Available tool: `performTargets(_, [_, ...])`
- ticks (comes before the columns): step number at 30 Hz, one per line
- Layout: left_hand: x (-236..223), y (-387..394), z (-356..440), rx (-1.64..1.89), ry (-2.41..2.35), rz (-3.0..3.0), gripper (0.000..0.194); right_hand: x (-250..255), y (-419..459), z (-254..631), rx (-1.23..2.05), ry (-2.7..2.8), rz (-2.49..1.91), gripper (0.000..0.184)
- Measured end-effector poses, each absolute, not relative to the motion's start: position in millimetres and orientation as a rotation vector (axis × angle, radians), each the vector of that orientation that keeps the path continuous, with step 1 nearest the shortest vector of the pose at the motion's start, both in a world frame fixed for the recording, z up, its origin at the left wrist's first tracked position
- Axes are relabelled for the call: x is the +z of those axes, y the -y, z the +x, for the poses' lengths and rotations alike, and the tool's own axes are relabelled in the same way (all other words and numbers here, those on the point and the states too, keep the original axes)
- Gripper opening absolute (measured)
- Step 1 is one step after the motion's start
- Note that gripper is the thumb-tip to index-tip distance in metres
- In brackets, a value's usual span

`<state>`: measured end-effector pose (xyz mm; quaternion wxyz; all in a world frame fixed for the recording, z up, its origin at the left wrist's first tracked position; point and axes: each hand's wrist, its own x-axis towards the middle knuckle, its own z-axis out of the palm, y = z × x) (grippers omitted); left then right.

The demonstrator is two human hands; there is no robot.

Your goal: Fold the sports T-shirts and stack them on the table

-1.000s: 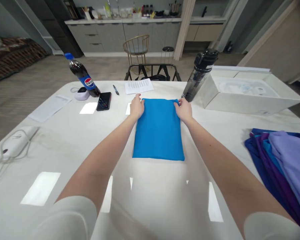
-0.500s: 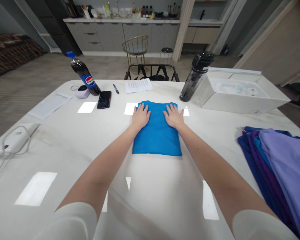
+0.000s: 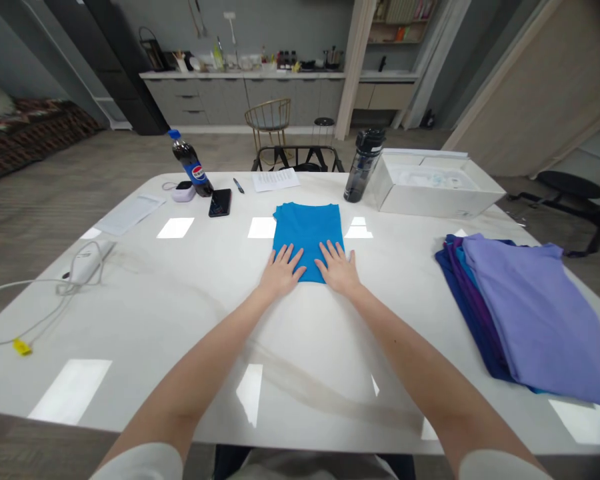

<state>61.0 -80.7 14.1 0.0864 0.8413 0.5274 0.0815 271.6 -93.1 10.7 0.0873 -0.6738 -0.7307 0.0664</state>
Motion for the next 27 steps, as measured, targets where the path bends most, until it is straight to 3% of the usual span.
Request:
performTargets(4, [16,99,39,0.223,-1.505,2.479,0.069,14,124,290,0.165,2.103,-2.022,0.064])
performTargets(8, [17,120,22,0.334,-1.579,2.543,0.040,17,158,297,0.044,1.888,-2.125,0.047])
performTargets(13, [33,139,23,0.243,-1.736,2.633,0.037,29,178,299,0.173,1.925,-2.167,0.029])
performTargets(17, [41,189,20,0.150,-1.635,2.673,0.036,39,220,306,0.278,2.037,-2.171,0.025])
performTargets(23, [42,322,-11,0.130,-1.347,2.599,0.029,36,354,321,0.407,2.161,-2.010,0.023])
performTargets(27, [61,333,-19,0.196,-1.251,2.455,0.023,43,374,328,0.558,2.069,-1.878,0.026])
